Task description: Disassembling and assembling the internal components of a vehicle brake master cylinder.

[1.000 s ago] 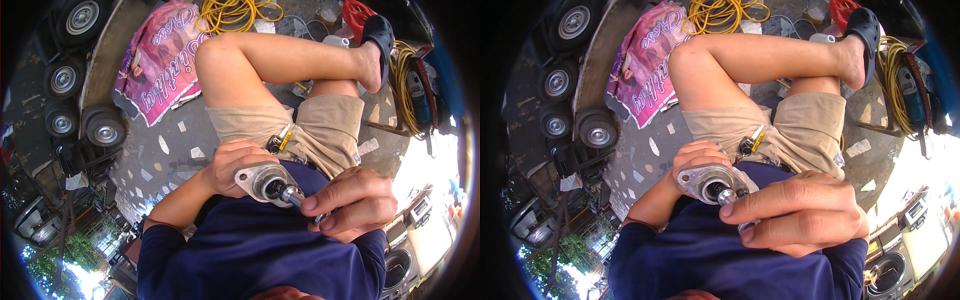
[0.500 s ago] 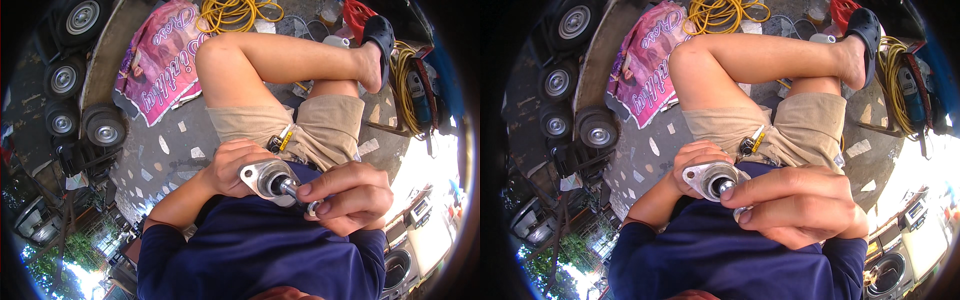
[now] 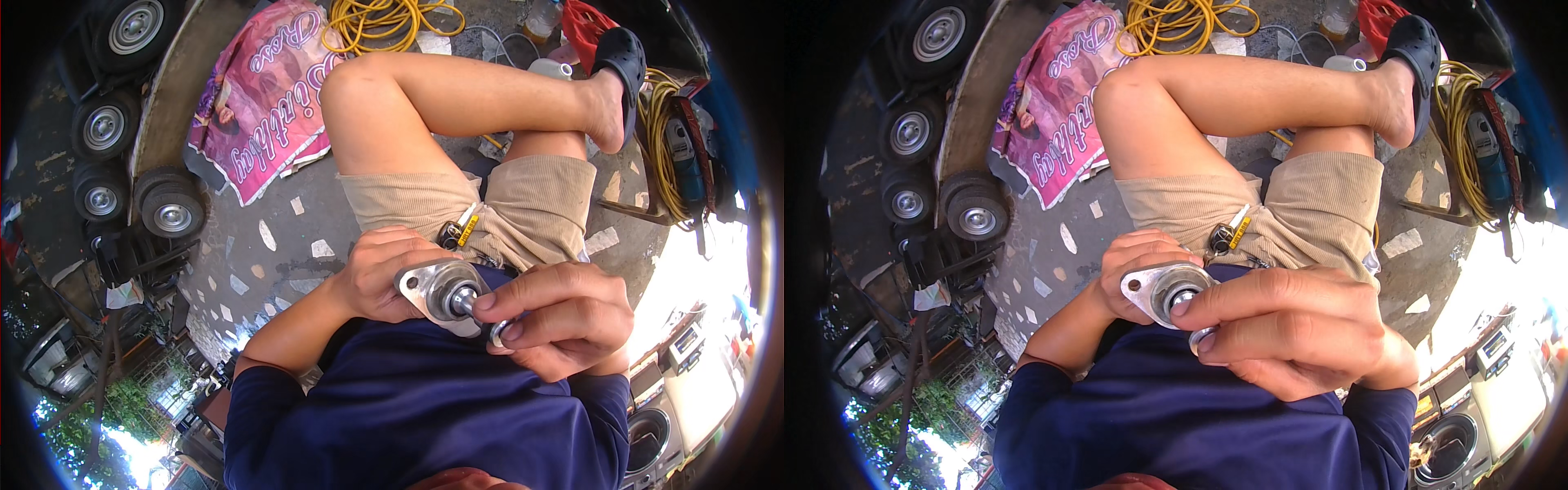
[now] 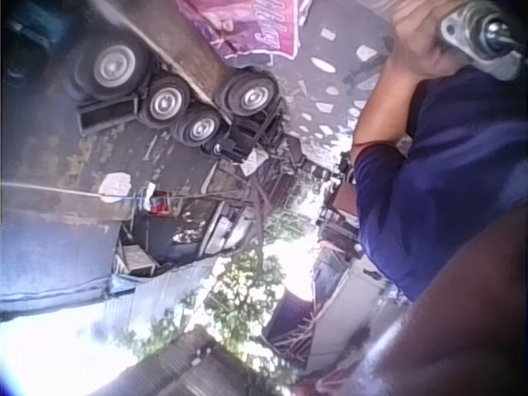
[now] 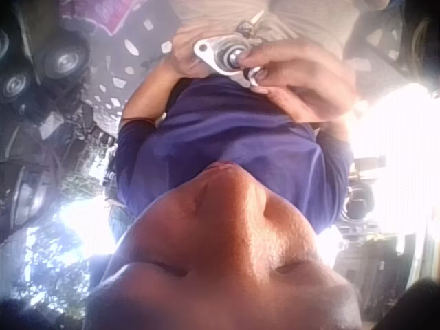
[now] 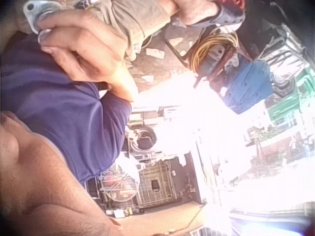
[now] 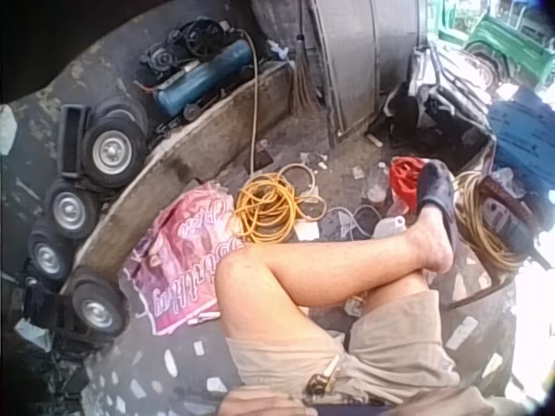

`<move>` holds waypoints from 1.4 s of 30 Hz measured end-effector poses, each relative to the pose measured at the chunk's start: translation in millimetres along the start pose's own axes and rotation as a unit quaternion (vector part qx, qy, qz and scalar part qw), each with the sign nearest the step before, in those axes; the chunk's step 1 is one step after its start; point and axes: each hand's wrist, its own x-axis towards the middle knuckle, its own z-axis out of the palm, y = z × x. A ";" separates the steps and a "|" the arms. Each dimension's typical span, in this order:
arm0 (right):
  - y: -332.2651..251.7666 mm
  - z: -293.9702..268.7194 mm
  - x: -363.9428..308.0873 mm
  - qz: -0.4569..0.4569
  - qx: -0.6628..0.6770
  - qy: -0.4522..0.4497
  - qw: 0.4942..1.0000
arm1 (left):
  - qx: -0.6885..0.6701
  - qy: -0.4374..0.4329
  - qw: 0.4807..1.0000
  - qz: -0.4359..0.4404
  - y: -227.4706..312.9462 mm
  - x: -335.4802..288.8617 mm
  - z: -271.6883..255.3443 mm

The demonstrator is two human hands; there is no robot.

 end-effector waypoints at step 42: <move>89.8 -34.5 -35.3 0.377 0.144 0.229 0.886 | -0.406 0.024 0.823 -0.397 -10.2 -3.2 -5.9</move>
